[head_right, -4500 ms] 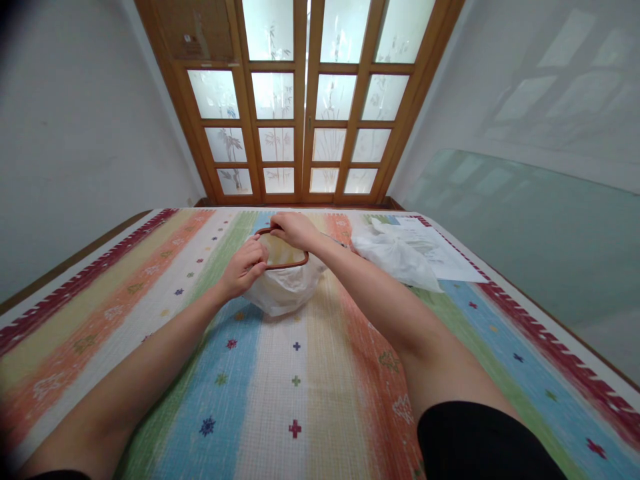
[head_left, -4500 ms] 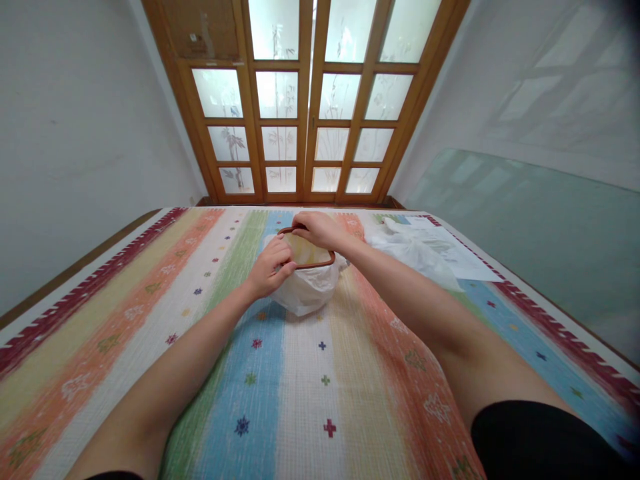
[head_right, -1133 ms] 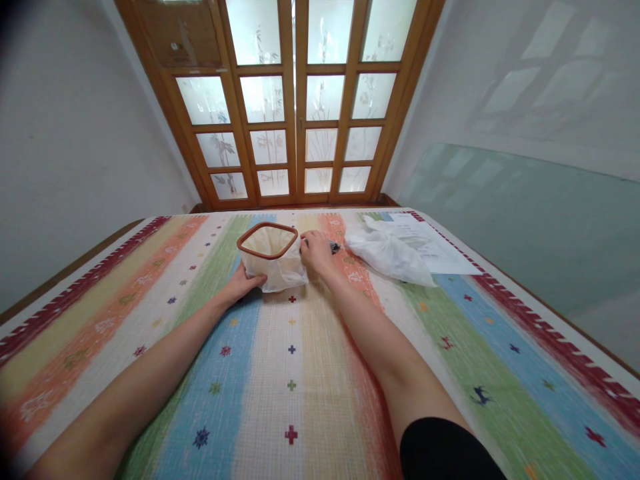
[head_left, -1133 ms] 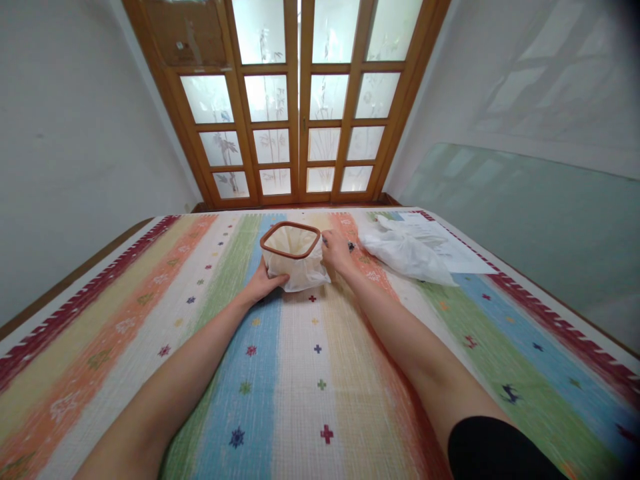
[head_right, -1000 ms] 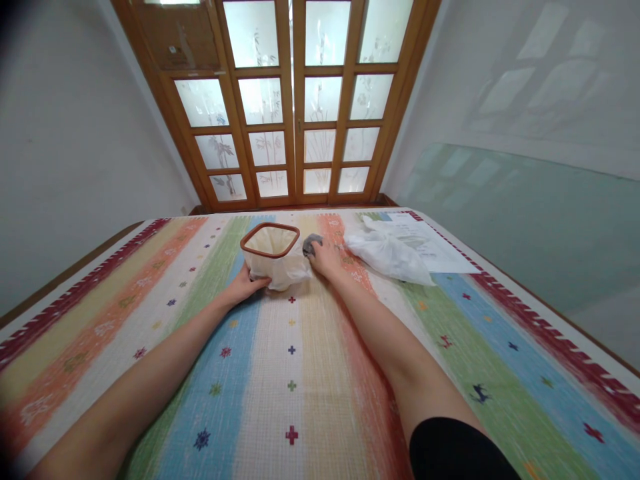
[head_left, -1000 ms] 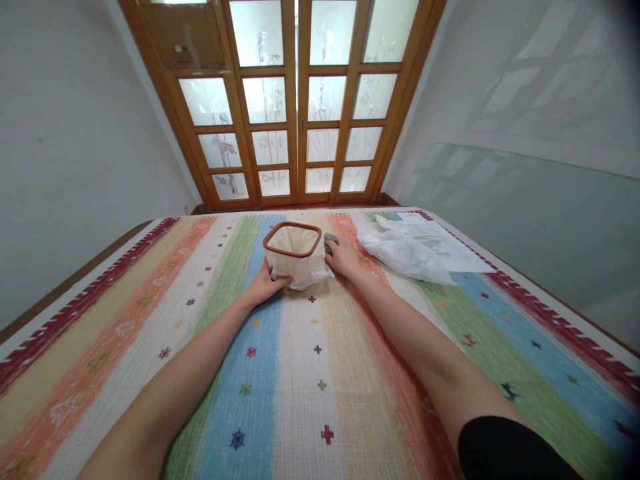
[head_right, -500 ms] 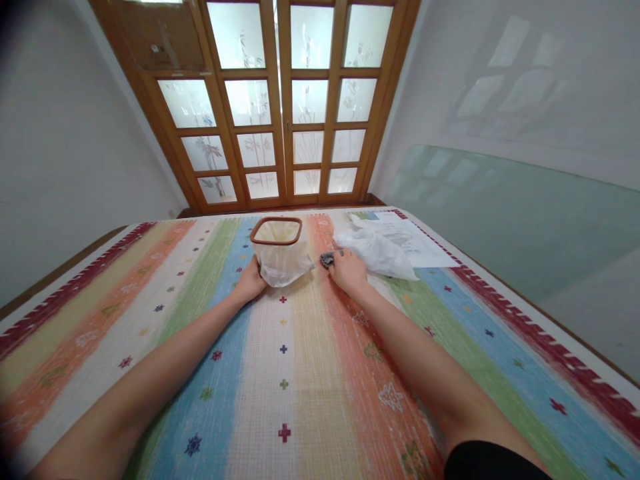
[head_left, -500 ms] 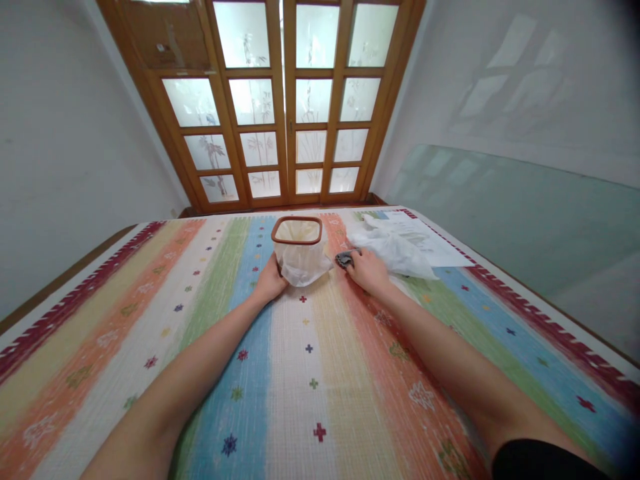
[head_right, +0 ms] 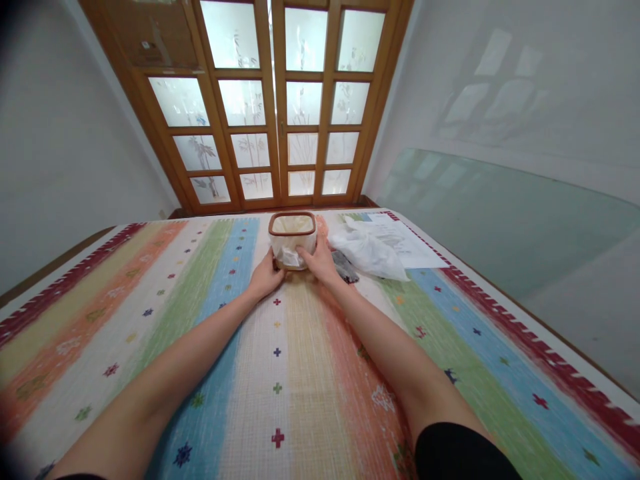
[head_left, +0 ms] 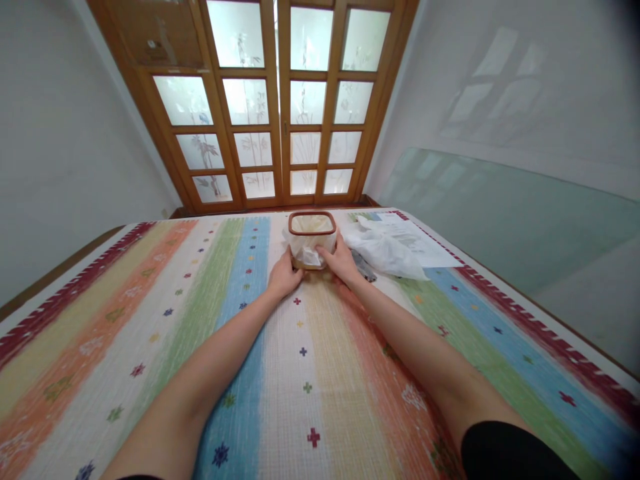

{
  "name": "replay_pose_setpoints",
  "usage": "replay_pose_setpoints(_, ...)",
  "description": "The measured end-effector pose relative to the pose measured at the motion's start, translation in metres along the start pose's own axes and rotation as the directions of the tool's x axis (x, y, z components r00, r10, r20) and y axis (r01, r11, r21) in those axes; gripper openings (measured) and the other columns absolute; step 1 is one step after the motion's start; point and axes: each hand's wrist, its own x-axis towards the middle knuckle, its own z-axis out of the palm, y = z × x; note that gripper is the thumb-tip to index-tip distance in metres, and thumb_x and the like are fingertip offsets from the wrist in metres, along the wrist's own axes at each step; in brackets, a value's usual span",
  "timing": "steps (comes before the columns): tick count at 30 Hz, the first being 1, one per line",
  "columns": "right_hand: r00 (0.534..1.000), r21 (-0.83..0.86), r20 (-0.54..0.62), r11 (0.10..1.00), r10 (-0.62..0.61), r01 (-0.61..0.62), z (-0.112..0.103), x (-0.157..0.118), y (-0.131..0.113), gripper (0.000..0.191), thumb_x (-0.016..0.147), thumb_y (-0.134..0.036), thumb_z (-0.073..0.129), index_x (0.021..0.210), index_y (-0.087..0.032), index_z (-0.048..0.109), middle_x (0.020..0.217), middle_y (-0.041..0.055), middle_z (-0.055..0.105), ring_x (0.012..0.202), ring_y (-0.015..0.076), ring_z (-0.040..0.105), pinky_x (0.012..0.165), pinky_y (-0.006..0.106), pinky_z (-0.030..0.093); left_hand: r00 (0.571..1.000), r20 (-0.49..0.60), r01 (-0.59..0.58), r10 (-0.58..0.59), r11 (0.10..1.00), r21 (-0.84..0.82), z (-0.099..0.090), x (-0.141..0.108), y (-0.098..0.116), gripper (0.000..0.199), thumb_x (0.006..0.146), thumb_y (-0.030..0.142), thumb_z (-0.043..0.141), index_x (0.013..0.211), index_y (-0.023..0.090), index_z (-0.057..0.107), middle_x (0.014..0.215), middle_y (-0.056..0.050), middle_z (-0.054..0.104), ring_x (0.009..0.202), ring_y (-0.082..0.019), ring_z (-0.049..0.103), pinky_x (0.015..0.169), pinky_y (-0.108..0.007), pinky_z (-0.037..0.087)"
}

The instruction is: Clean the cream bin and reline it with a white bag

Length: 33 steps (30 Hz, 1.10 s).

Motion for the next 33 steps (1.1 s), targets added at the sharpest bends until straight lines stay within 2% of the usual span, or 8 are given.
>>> replay_pose_setpoints(7, 0.996, -0.359, 0.074, 0.933, 0.05, -0.02, -0.019, -0.003, 0.018, 0.056, 0.09, -0.043, 0.065, 0.138, -0.017, 0.055, 0.112, 0.0143, 0.075, 0.098, 0.0312, 0.069, 0.09, 0.04, 0.051, 1.0, 0.015, -0.021, 0.019, 0.982, 0.187, 0.009, 0.013, -0.003, 0.088, 0.088, 0.033, 0.062, 0.165, 0.013, 0.026, 0.133, -0.022, 0.069, 0.119, -0.039, 0.068, 0.103, -0.049, 0.049)
replay_pose_setpoints(10, 0.999, -0.479, -0.033, 0.877, 0.021, -0.035, -0.023, -0.007, 0.017, 0.046, 0.09, -0.042, 0.064, 0.128, -0.016, 0.059, 0.109, 0.0148, 0.073, 0.097, 0.0307, 0.066, 0.088, 0.039, 0.049, 0.999, 0.036, -0.035, 0.028, 0.976, 0.215, 0.011, 0.019, 0.0, 0.084, 0.088, 0.033, 0.062, 0.163, 0.011, 0.03, 0.127, -0.022, 0.071, 0.117, -0.039, 0.069, 0.101, -0.048, 0.049)
replay_pose_setpoints(13, 0.985, -0.474, -0.158, 0.88, -0.065, -0.018, -0.027, -0.009, 0.012, 0.028, 0.094, -0.039, 0.058, 0.111, -0.017, 0.062, 0.104, 0.0136, 0.071, 0.093, 0.0277, 0.063, 0.084, 0.037, 0.047, 0.996, 0.07, -0.075, 0.059, 0.966, 0.246, 0.012, 0.022, 0.001, 0.07, 0.088, 0.033, 0.062, 0.152, 0.01, 0.044, 0.123, -0.023, 0.072, 0.116, -0.039, 0.068, 0.102, -0.049, 0.048)
replay_pose_setpoints(16, 0.99, -0.384, 0.014, 0.913, -0.142, 0.137, -0.026, -0.014, 0.007, 0.02, 0.099, -0.038, 0.053, 0.099, -0.02, 0.065, 0.09, 0.0072, 0.069, 0.08, 0.0228, 0.06, 0.078, 0.034, 0.046, 0.995, 0.084, -0.074, 0.053, 0.963, 0.259, 0.012, 0.024, 0.0, 0.055, 0.087, 0.035, 0.064, 0.136, 0.011, 0.058, 0.121, -0.022, 0.072, 0.116, -0.038, 0.068, 0.103, -0.048, 0.048)
replay_pose_setpoints(20, 0.901, -0.201, 0.341, 0.915, -0.269, 0.349, -0.013, -0.019, 0.001, 0.02, 0.099, -0.033, 0.058, 0.107, -0.021, 0.071, 0.1, 0.0071, 0.073, 0.088, 0.0221, 0.065, 0.084, 0.033, 0.048, 0.995, 0.098, -0.041, 0.022, 0.979, 0.201, 0.012, 0.027, -0.006, 0.034, 0.086, 0.035, 0.067, 0.112, 0.015, 0.071, 0.116, -0.019, 0.075, 0.115, -0.037, 0.068, 0.105, -0.047, 0.049)
replay_pose_setpoints(24, 0.892, -0.122, 0.368, 0.937, -0.264, 0.328, 0.005, -0.01, 0.003, 0.032, 0.099, -0.031, 0.061, 0.129, -0.019, 0.068, 0.118, 0.0109, 0.073, 0.104, 0.0236, 0.067, 0.094, 0.036, 0.05, 0.998, 0.067, -0.018, 0.008, 0.989, 0.146, 0.011, 0.029, -0.012, 0.03, 0.092, 0.032, 0.06, 0.113, 0.014, 0.073, 0.116, -0.019, 0.076, 0.115, -0.036, 0.07, 0.106, -0.048, 0.051)
replay_pose_setpoints(28, 0.919, -0.185, 0.36, 0.954, -0.157, 0.236, 0.014, 0.005, 0.013, 0.04, 0.099, -0.03, 0.064, 0.136, -0.017, 0.065, 0.113, 0.0105, 0.075, 0.097, 0.0216, 0.07, 0.09, 0.034, 0.052, 0.999, -0.016, 0.029, -0.028, 0.996, 0.082, 0.008, 0.024, -0.02, 0.042, 0.095, 0.025, 0.053, 0.134, 0.014, 0.063, 0.136, -0.019, 0.069, 0.127, -0.032, 0.066, 0.111, -0.047, 0.05)
replay_pose_setpoints(33, 0.908, -0.298, 0.404, 0.923, -0.111, 0.245, 0.021, 0.009, 0.011, 0.031, 0.098, -0.029, 0.064, 0.125, -0.018, 0.073, 0.113, 0.011, 0.077, 0.1, 0.0239, 0.071, 0.091, 0.033, 0.051, 0.997, -0.053, 0.051, -0.055, 0.996, -0.079, -0.004, 0.009, -0.03, 0.062, 0.092, 0.023, 0.058, 0.153, 0.019, 0.048, 0.138, -0.014, 0.069, 0.128, -0.028, 0.066, 0.117, -0.049, 0.047)
